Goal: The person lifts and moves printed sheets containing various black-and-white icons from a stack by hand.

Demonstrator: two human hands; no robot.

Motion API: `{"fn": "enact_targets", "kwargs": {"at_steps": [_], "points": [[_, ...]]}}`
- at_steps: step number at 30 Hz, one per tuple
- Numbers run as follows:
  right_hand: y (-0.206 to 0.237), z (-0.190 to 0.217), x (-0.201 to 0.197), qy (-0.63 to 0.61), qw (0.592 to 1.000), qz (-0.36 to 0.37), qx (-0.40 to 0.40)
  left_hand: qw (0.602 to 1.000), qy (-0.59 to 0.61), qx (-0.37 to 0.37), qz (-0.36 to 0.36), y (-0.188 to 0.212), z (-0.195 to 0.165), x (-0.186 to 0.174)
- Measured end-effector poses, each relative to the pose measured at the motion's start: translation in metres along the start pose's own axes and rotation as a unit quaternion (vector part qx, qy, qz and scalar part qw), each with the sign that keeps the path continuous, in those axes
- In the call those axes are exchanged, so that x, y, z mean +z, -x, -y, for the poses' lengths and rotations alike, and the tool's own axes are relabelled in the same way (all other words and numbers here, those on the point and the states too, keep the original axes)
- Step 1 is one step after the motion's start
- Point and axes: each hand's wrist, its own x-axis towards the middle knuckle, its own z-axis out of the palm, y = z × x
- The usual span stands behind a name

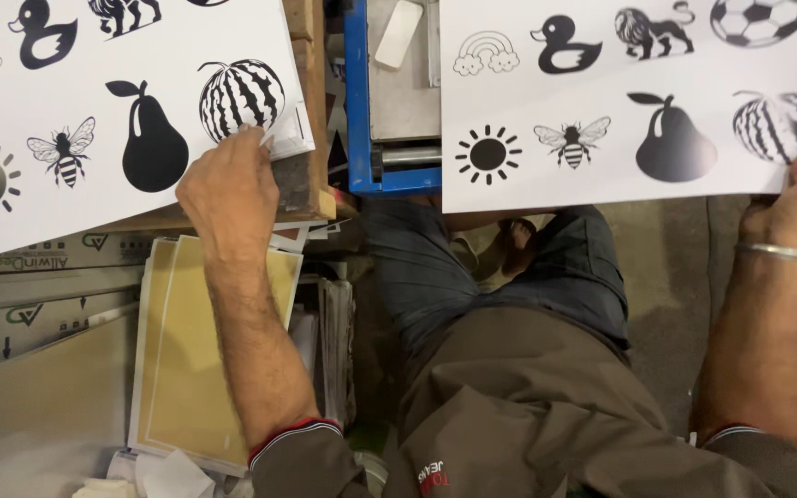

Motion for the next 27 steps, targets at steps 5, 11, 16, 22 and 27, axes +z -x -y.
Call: {"fn": "enact_targets", "kwargs": {"at_steps": [5, 11, 16, 22, 27], "points": [[0.03, 0.003, -0.032, 0.147, 0.979, 0.107, -0.091, 0.997, 0.023, -0.033, 0.059, -0.008, -0.005, -0.017], [0.073, 0.009, -0.116, 0.303, 0.944, 0.068, -0.114, 0.998, 0.032, 0.018, 0.06, -0.008, -0.001, -0.031], [0.08, 0.01, -0.148, 0.272, 0.948, 0.104, -0.131, 0.988, 0.115, -0.056, 0.082, -0.001, 0.01, -0.023], [0.043, 0.01, -0.095, 0.278, 0.941, 0.126, -0.148, 0.984, 0.095, -0.011, -0.153, 0.013, 0.006, 0.034], [-0.003, -0.013, -0.045, 0.167, 0.965, 0.141, -0.142, 0.981, 0.098, -0.038, -0.161, 0.023, 0.006, 0.061]]}}
